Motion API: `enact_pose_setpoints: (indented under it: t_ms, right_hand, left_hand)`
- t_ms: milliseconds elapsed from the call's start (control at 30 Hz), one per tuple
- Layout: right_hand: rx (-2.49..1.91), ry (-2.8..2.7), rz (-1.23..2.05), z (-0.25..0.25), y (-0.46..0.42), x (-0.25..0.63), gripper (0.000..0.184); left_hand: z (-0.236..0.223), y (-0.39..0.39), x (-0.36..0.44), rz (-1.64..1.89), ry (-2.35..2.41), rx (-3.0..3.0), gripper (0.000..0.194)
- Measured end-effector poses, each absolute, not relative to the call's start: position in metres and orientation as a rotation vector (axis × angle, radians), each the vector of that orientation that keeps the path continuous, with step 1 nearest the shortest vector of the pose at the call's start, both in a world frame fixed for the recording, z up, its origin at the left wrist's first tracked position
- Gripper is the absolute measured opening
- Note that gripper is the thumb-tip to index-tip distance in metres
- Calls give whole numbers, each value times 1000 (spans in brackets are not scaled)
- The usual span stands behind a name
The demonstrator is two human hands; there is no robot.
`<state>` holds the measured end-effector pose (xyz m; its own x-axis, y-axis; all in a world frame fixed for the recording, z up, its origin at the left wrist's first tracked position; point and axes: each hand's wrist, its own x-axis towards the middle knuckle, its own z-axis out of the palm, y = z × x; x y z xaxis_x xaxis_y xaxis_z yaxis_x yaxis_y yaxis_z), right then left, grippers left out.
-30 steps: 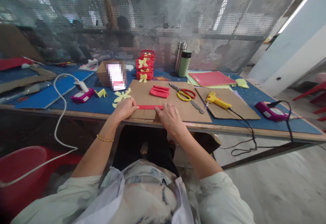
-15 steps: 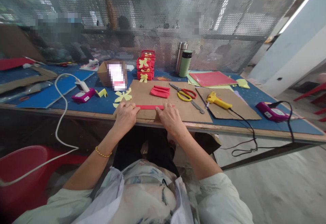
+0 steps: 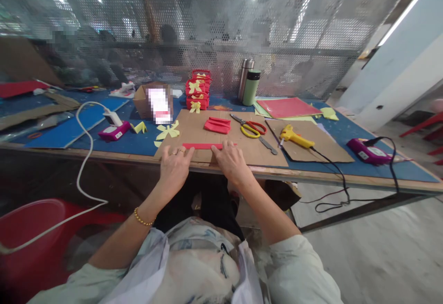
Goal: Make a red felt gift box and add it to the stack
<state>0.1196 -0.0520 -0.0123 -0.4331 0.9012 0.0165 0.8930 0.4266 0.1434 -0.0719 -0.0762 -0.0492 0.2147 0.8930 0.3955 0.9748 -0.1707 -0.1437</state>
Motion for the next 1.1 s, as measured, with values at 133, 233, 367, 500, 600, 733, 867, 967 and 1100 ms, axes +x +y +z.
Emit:
enact_pose_setpoints:
  t_ms: [133, 233, 367, 500, 600, 733, 867, 967, 1100]
  right_hand:
    - [1636, 2598, 203, -12, -52, 119, 46]
    - [1638, 2601, 198, -11, -52, 119, 47]
    - [1636, 2603, 187, -10, -53, 119, 45]
    - [1648, 2613, 208, -11, -53, 118, 44]
    - [1653, 2599, 214, -10, -53, 118, 42]
    - [1651, 2596, 219, -9, -54, 118, 43]
    - [1652, 2600, 219, -8, -55, 117, 43]
    - [1649, 2591, 231, -8, -56, 117, 44]
    - [1650, 2607, 273, -10, -55, 116, 42]
  left_hand:
    - [-47, -73, -72, -292, -1722, -2093, 47]
    - [-47, -71, -71, -278, -1715, -2085, 47]
    - [-43, -71, -72, -265, -1728, -2141, 47]
    - [-42, -70, -74, -237, -1740, -2171, 50]
    - [-41, -69, -75, -232, -1743, -2177, 53]
    - [-37, -67, -74, -182, -1743, -2188, 52]
    - [-33, -67, -72, -135, -1728, -2186, 50]
    - [-35, -67, -72, -156, -1709, -2181, 47]
    - [-37, -66, -72, -157, -1687, -2197, 51]
